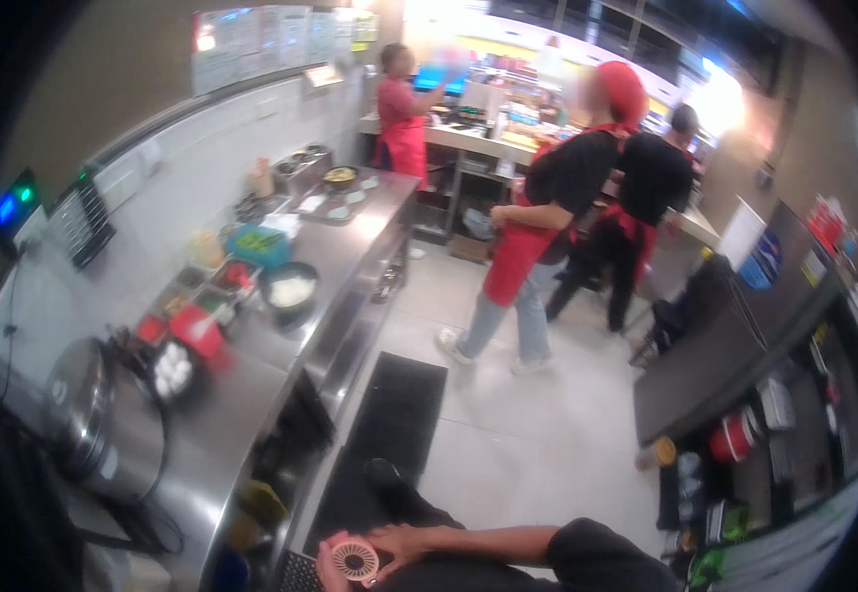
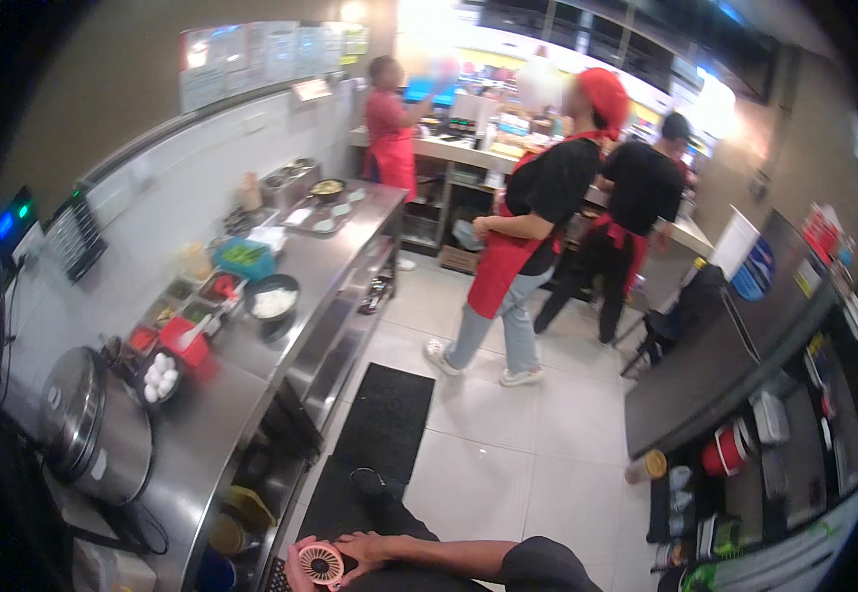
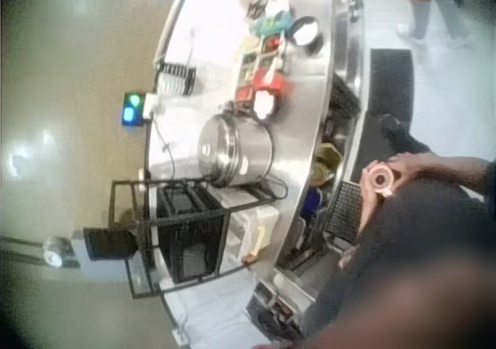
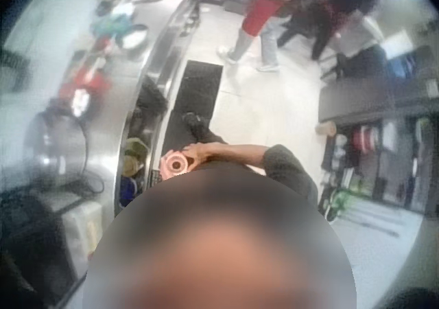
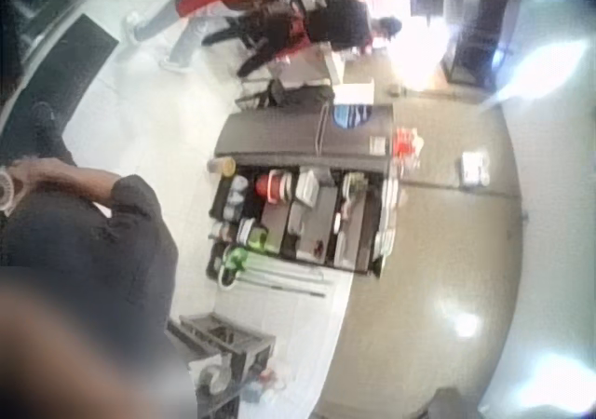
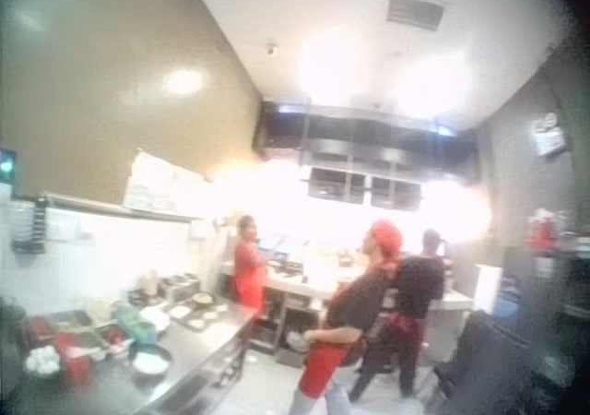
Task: The person assembles a food dish by placing rice, fried items, and vegetables into a bowl. They add sauce and other toppings before handing the completed dish to a coworker.
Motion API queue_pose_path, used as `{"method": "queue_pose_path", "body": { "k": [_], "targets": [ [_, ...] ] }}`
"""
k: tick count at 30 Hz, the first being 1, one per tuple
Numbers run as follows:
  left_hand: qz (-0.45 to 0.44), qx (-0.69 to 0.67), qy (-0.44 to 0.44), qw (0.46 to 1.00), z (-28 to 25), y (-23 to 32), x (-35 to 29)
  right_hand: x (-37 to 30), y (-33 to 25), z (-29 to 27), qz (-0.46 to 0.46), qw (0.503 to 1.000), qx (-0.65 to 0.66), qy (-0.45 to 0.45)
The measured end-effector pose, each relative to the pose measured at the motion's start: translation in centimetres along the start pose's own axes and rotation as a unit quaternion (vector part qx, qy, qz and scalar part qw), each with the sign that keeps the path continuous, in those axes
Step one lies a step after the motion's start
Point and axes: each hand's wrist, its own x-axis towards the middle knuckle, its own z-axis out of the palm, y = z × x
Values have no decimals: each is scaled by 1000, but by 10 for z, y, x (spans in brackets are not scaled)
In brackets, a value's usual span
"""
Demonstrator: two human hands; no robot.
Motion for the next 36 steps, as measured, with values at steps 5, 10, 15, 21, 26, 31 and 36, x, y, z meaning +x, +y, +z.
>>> {"method": "queue_pose_path", "body": {
  "k": [5, 10, 15, 21, 26, 31, 36],
  "targets": [
    [35, -31, 74, 996, -18, 0, 42, 52, 10, -48, -58, 996, -57, -28],
    [47, -89, 223, 970, -12, 14, 97, 108, 23, -122, -146, 984, -33, -91],
    [43, -145, 196, 969, 3, 38, 132, 133, 75, -235, -132, 988, 24, -79],
    [46, -239, 290, 925, 20, 41, 129, 212, 167, -384, 144, 833, 461, 270],
    [38, -239, 365, 899, 35, 48, 117, 273, 209, -415, 54, 778, 564, 271],
    [72, -311, 414, 853, 41, 36, 93, 293, 218, -410, -44, 761, 574, 298],
    [114, -330, 477, 807, 45, 8, 51, 264, 181, -396, -63, 816, 482, 313]
  ]
}}
